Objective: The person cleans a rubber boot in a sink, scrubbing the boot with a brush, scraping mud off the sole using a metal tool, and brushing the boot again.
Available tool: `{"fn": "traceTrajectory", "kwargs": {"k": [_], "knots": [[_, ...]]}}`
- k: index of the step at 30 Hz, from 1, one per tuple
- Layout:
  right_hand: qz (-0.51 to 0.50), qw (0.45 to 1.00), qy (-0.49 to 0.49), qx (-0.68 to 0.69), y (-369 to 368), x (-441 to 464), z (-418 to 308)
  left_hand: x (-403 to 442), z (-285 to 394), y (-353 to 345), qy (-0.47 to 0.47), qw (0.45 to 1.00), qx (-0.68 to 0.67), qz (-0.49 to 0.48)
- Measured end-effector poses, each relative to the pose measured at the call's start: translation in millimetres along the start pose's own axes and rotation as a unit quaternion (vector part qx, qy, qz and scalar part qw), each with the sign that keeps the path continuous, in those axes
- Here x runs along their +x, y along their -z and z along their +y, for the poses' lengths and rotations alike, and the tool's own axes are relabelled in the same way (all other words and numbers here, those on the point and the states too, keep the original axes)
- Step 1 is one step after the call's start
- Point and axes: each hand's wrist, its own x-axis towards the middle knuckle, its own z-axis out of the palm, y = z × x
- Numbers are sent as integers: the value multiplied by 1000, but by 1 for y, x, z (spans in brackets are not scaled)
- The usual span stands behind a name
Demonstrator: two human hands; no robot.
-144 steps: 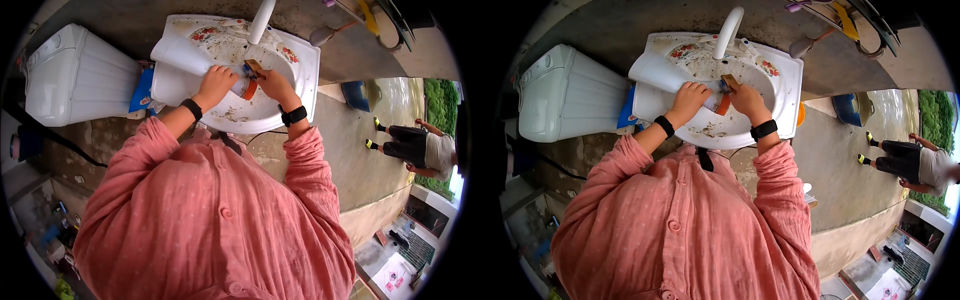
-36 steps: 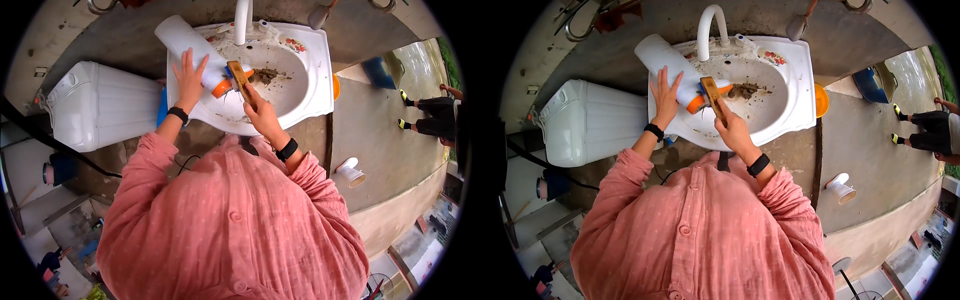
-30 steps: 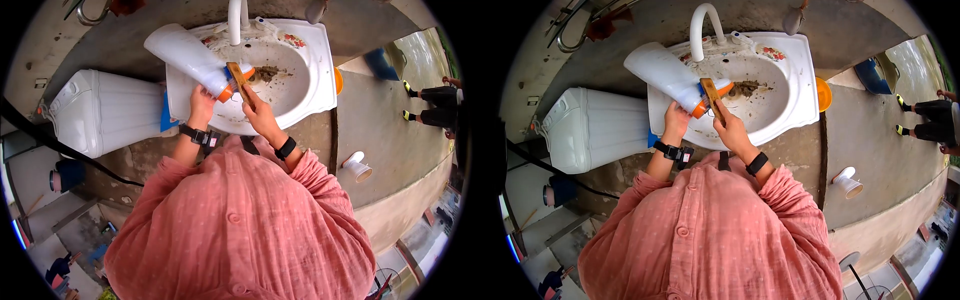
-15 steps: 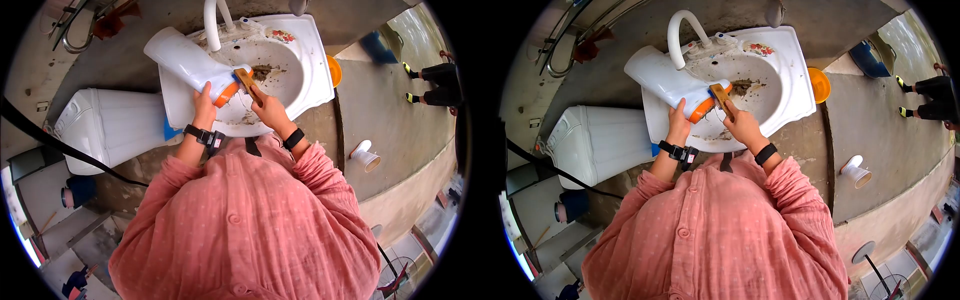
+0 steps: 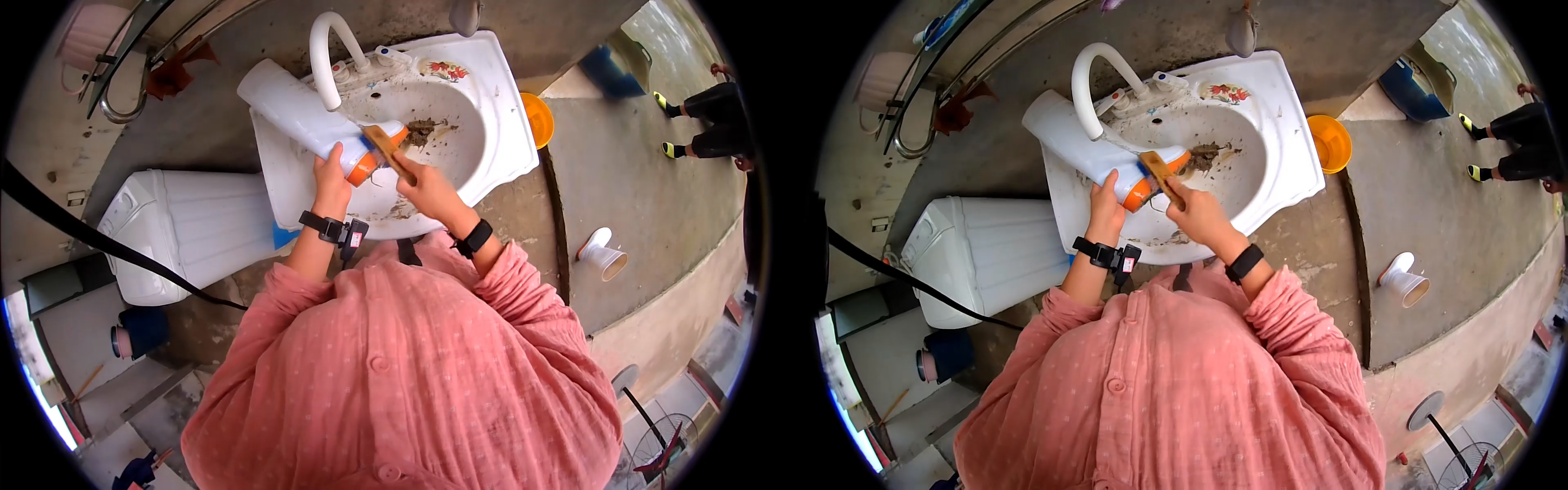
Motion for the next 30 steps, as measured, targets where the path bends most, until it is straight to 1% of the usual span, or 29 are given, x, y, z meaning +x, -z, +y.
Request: {"fn": "traceTrajectory", "kwargs": {"k": [1,2,4,5,6,8,10,12,14,15,16,18,20,21,22,24,26,27,28,30], "knots": [[19,1000,-3,-11,6,10,3,-1,1,2,2,1000,4,-12],[0,999,-28,-20,11,17,5,-3,1,3,2,1000,6,-12],[24,998,43,26,7,11,-7,-1,2,-1,0,1000,-1,4],[0,996,69,55,8,1,-27,-1,2,-4,0,1000,0,1],[-56,992,75,82,5,-3,-39,-1,1,-5,4,1000,1,0],[-8,995,69,75,-9,13,-23,-3,3,-8,9,1000,2,-3],[20,997,15,76,-19,47,20,-8,7,-9,11,999,20,-32],[15,996,15,90,-16,57,19,-4,4,-7,7,999,19,-34],[-77,982,32,169,-5,40,-22,-6,3,-9,8,999,17,-37],[-67,980,71,176,-10,33,-34,-9,8,-13,9,999,16,-43],[-89,970,67,215,-15,29,-41,-11,10,-14,8,999,14,-48],[-52,979,98,173,-23,30,-31,-4,5,-5,11,999,6,-44],[-69,997,7,29,-8,38,-15,-5,3,-2,28,999,23,-26],[-13,999,23,-27,-20,51,16,-1,-4,6,5,999,43,-24],[-21,999,15,-47,-20,62,31,-3,-4,7,6,999,43,-25],[-62,998,4,-23,3,42,-10,-4,-4,9,5,998,61,-13],[-68,993,93,17,-8,18,-34,0,-5,14,25,999,45,-12],[-65,992,96,41,-13,13,-33,2,-5,18,43,999,26,-12],[-67,992,94,41,-19,18,-17,0,-5,21,45,999,26,-11],[-13,1000,-23,-15,-23,44,25,-2,-1,21,44,999,25,-1]]}}
